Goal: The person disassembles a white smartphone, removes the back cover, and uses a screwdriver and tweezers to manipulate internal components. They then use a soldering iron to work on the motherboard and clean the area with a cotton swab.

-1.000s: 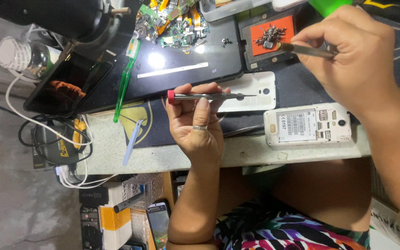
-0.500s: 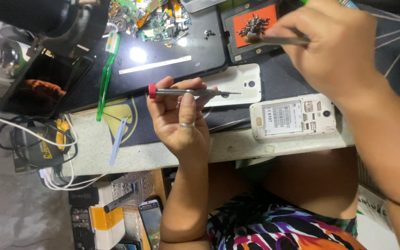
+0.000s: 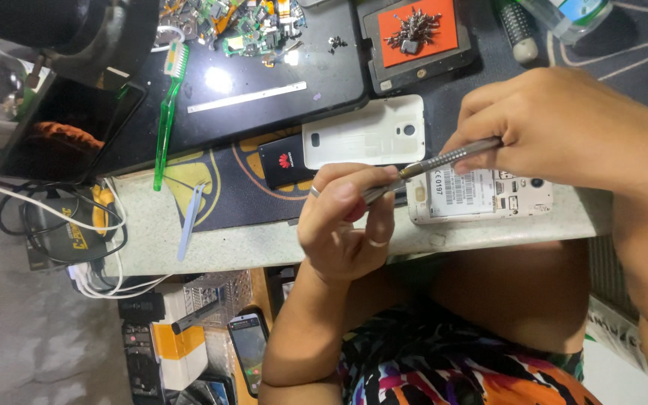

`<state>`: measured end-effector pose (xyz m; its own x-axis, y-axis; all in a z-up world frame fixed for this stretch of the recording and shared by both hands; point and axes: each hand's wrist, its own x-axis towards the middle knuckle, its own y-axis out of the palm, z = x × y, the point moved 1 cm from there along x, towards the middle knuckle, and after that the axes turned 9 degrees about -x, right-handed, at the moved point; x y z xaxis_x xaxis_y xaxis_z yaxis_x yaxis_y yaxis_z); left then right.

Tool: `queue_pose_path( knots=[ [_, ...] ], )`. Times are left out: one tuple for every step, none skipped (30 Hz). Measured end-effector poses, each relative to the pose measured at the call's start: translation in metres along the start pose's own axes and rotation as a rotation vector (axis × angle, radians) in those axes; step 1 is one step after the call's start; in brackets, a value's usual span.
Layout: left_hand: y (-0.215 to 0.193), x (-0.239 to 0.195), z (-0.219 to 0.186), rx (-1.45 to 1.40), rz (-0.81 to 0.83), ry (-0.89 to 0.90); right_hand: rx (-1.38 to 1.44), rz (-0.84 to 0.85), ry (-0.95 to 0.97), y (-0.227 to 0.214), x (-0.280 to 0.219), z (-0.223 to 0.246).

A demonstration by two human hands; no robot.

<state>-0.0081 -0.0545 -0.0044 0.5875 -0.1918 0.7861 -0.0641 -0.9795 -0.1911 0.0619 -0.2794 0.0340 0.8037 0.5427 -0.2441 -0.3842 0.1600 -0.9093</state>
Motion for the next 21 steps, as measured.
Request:
queue_pose_path(
  knots=[
    [0.000,0.000,0.000,-0.003,0.013,-0.015,-0.004,0.008,0.006,-0.001,0.001,0.000],
    [0.000,0.000,0.000,-0.006,0.026,-0.031,-0.005,0.022,0.013,-0.002,0.002,0.001],
    [0.001,0.000,0.000,-0.013,0.041,-0.048,-0.003,0.024,0.009,-0.002,0.001,0.001],
    [0.001,0.000,-0.002,-0.028,0.046,-0.062,-0.002,0.026,0.006,-0.003,0.001,0.001],
    [0.001,0.001,-0.004,-0.043,0.051,-0.075,-0.002,0.013,-0.010,-0.003,0.001,0.001],
    [0.000,0.001,-0.005,-0.058,0.056,-0.088,0.000,0.013,-0.009,-0.003,0.000,0.001],
    [0.000,0.002,-0.007,-0.042,0.072,-0.065,0.001,0.011,-0.009,-0.004,-0.001,0.000],
    [0.000,0.003,-0.009,-0.026,0.087,-0.043,0.005,0.022,0.009,-0.004,-0.001,0.000],
    [-0.001,0.003,-0.012,-0.008,0.103,-0.024,0.008,0.030,0.018,-0.004,-0.001,0.000],
    [0.000,0.004,-0.012,-0.004,0.133,-0.009,0.012,0.038,0.027,-0.004,-0.001,0.000],
    [0.000,0.005,-0.011,-0.002,0.162,0.006,0.013,0.041,0.031,-0.003,-0.001,0.000],
    [0.001,0.006,-0.012,0.000,0.191,0.022,0.000,0.037,0.020,-0.004,0.000,-0.001],
    [0.002,0.006,-0.013,0.006,0.197,0.010,-0.012,0.035,0.008,-0.004,0.000,-0.001],
    [0.002,0.006,-0.014,0.012,0.203,-0.001,-0.038,0.025,-0.018,-0.004,0.000,-0.002],
    [0.003,0.007,-0.015,0.016,0.209,-0.010,-0.071,0.038,-0.016,-0.004,0.000,-0.003],
    [0.002,0.007,-0.016,0.007,0.201,-0.005,-0.104,0.052,-0.015,-0.004,0.000,-0.004],
    [0.003,0.007,-0.016,-0.004,0.193,-0.001,-0.143,0.095,0.014,-0.004,0.000,-0.006],
    [0.003,0.007,-0.017,-0.016,0.185,0.003,-0.183,0.139,0.042,-0.003,-0.001,-0.007],
    [0.003,0.006,-0.017,-0.026,0.191,-0.011,-0.178,0.131,0.037,-0.002,-0.002,-0.008],
    [0.004,0.005,-0.018,-0.036,0.197,-0.025,-0.173,0.123,0.033,-0.002,-0.002,-0.009],
    [0.004,0.005,-0.019,-0.046,0.203,-0.037,-0.170,0.114,0.029,-0.002,-0.002,-0.010]
  ],
)
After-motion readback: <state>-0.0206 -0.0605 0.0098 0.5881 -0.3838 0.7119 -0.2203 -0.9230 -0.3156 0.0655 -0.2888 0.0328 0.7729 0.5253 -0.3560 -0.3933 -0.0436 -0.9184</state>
